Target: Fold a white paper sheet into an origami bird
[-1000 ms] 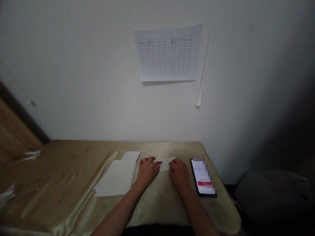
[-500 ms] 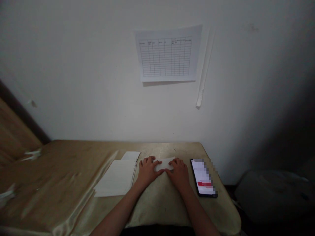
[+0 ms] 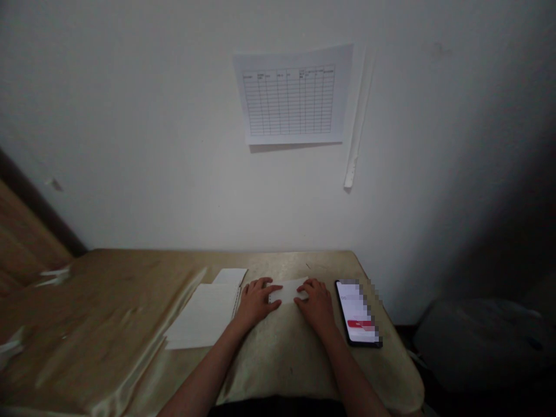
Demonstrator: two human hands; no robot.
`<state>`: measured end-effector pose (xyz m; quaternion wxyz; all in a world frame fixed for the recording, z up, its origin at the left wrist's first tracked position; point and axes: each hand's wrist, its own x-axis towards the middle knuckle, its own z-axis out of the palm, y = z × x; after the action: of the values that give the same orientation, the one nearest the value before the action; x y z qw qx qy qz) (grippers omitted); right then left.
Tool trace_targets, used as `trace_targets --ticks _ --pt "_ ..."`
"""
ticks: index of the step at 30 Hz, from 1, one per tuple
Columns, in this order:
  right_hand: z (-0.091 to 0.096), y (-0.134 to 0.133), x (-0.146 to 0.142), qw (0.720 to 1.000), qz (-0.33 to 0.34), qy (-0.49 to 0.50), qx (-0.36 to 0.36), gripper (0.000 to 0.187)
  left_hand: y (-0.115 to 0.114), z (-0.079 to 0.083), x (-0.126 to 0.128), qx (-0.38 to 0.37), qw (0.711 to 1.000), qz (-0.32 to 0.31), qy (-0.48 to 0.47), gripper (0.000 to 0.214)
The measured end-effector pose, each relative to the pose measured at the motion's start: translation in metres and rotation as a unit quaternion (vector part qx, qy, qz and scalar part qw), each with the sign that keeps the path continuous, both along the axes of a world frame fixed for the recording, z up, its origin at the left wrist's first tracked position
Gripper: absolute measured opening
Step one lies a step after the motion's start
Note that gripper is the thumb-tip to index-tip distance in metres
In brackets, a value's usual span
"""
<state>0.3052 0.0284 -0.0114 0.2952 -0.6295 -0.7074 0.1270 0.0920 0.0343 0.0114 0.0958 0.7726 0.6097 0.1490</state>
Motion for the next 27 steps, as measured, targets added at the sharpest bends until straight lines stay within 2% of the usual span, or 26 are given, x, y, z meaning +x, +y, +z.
trace_targets --ticks 11,19,27 --pt "-0.005 0.003 0.008 1.0 0.012 0.022 0.002 0.022 0.008 -0.009 -0.019 -0.014 0.998 -0.048 -0.022 0.042" --pt "-0.008 0.006 0.012 0.999 0.028 0.026 -0.003 0.028 0.007 -0.004 -0.025 -0.054 0.995 -0.085 0.021 0.044" --pt "-0.011 0.01 0.019 0.999 0.032 0.026 -0.013 0.051 0.009 -0.008 -0.029 -0.054 0.993 -0.101 0.03 0.046"
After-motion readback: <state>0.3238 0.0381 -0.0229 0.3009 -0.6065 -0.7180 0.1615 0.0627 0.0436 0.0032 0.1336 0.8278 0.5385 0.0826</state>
